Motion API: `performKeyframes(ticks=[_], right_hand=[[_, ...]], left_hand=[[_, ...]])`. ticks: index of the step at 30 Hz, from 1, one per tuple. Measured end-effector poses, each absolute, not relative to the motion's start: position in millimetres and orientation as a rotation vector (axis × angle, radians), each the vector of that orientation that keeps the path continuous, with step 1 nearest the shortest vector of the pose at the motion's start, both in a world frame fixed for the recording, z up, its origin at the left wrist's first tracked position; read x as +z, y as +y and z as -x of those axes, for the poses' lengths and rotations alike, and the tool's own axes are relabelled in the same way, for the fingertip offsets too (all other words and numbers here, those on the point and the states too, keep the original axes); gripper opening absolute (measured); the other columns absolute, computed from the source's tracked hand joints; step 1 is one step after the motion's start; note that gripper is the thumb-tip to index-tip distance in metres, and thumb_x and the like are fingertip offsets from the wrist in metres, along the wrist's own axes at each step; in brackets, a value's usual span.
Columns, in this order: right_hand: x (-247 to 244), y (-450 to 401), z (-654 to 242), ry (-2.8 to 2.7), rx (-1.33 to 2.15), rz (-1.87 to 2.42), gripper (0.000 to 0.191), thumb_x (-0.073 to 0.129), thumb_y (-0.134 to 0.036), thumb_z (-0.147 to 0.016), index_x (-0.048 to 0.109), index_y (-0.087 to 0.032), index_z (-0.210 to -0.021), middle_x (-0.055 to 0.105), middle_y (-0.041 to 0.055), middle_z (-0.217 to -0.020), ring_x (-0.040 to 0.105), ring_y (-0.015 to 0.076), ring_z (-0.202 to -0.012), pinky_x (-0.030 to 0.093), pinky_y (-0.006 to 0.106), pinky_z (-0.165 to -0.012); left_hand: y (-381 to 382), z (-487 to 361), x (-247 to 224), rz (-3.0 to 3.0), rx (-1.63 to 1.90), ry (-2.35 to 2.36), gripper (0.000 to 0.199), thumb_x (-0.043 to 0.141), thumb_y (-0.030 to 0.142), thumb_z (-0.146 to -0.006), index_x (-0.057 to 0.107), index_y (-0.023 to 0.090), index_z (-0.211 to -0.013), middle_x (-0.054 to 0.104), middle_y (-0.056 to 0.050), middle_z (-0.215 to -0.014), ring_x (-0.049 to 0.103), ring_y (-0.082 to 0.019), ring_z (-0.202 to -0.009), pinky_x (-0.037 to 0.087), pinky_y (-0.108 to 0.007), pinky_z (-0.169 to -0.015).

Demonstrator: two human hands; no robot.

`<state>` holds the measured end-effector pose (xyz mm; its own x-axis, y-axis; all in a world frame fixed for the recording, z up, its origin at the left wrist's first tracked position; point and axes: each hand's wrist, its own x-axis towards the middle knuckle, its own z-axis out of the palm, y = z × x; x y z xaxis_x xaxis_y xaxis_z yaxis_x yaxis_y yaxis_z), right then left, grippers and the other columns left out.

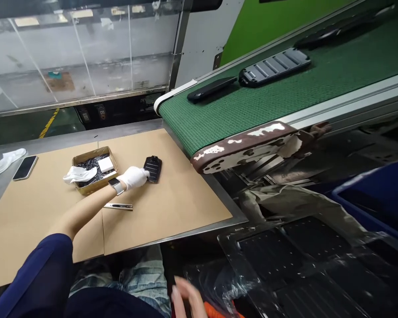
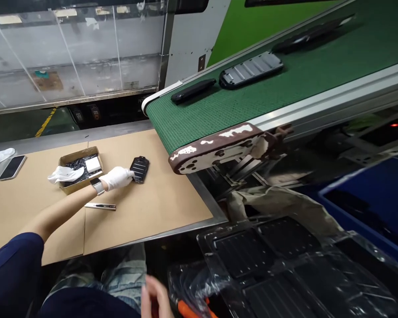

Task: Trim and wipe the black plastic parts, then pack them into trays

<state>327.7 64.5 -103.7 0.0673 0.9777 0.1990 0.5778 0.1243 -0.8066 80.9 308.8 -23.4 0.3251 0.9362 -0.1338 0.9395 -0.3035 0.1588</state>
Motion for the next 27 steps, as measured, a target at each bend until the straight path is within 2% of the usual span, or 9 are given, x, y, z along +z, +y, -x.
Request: performKeyframes(ticks=[2,6,8,11,13,17,21,24,27], right_hand=[[-94,94,-291,-1.619,0.664,1.422,0.029,0.046,-0.037,-0.087,0.064,-0.024,-0.106,0.070,0.0094,-0.095,0.067,0.0228,-0.087,0.057,0.036,-0.075],[-92,182,-245,-1.789,0.573,1.300,0.040,0.050,-0.040,-0.084,0.062,-0.017,-0.114,0.060,0.0147,-0.123,0.053,0.0310,-0.116,0.040,0.052,-0.100],[-99,210,-239,-1.837,0.608,1.271,0.037,0.049,-0.040,-0.084,0.064,-0.017,-0.109,0.060,0.0142,-0.123,0.054,0.0302,-0.114,0.040,0.052,-0.100],[-109,221,-244,-1.828,0.657,1.250,0.041,0.039,-0.035,-0.089,0.058,-0.014,-0.120,0.064,0.0146,-0.113,0.062,0.0236,-0.102,0.049,0.043,-0.090],[-111,216,-249,-1.830,0.666,1.263,0.042,0.041,-0.036,-0.089,0.056,-0.014,-0.121,0.069,0.0129,-0.102,0.064,0.0229,-0.096,0.049,0.043,-0.088],[-98,190,-241,-1.697,0.759,1.227,0.029,0.056,-0.041,-0.083,0.066,-0.018,-0.097,0.072,0.0090,-0.086,0.065,0.0240,-0.088,0.049,0.044,-0.085],[-68,145,-218,-1.797,0.871,0.870,0.009,0.060,-0.025,-0.084,0.064,-0.025,-0.092,0.072,0.0017,-0.084,0.067,0.0179,-0.080,0.050,0.039,-0.088],[-49,115,-205,-2.166,0.920,0.492,0.031,0.060,-0.012,-0.083,0.060,-0.032,-0.106,0.073,-0.0047,-0.083,0.068,0.0144,-0.078,0.043,0.039,-0.100],[-41,98,-188,-2.183,0.829,0.532,0.053,0.066,-0.016,-0.078,0.049,-0.036,-0.124,0.070,-0.0018,-0.103,0.063,0.0200,-0.102,0.032,0.047,-0.108]], left_hand=[[275,-84,-20,-2.358,0.015,1.627,0.026,0.045,0.022,-0.084,0.067,0.017,-0.095,0.071,-0.011,-0.090,0.067,-0.025,-0.083,0.049,-0.036,-0.079],[205,-71,-16,-2.240,0.201,1.609,0.032,0.040,0.028,-0.087,0.064,0.023,-0.108,0.071,-0.005,-0.101,0.066,-0.020,-0.085,0.049,-0.030,-0.078],[173,-56,-17,-2.067,0.393,1.637,0.034,0.038,0.028,-0.089,0.064,0.022,-0.110,0.070,-0.005,-0.102,0.065,-0.017,-0.081,0.049,-0.027,-0.077],[131,-38,-22,-1.458,0.802,1.521,0.028,0.047,0.032,-0.087,0.067,0.019,-0.101,0.068,-0.003,-0.077,0.059,-0.014,-0.062,0.047,-0.026,-0.066],[111,-35,-27,-1.073,1.017,1.397,0.024,0.055,0.034,-0.084,0.067,0.017,-0.096,0.062,0.000,-0.066,0.056,-0.013,-0.059,0.044,-0.026,-0.063],[98,-51,-39,-0.423,1.245,0.849,0.035,0.070,0.032,-0.075,0.063,0.018,-0.106,0.064,-0.004,-0.085,0.059,-0.013,-0.074,0.043,-0.030,-0.078],[104,-68,-47,-0.054,1.102,0.415,0.049,0.068,0.049,-0.072,0.063,0.012,-0.104,0.065,-0.011,-0.098,0.062,-0.019,-0.085,0.042,-0.035,-0.086],[101,-61,-40,0.083,1.131,0.306,0.058,0.065,0.052,-0.069,0.063,0.006,-0.104,0.068,-0.013,-0.094,0.064,-0.022,-0.089,0.042,-0.034,-0.090],[88,-43,-25,0.071,1.325,0.272,0.045,0.062,0.037,-0.067,0.065,0.007,-0.101,0.070,-0.011,-0.090,0.064,-0.021,-0.088,0.043,-0.033,-0.091]])
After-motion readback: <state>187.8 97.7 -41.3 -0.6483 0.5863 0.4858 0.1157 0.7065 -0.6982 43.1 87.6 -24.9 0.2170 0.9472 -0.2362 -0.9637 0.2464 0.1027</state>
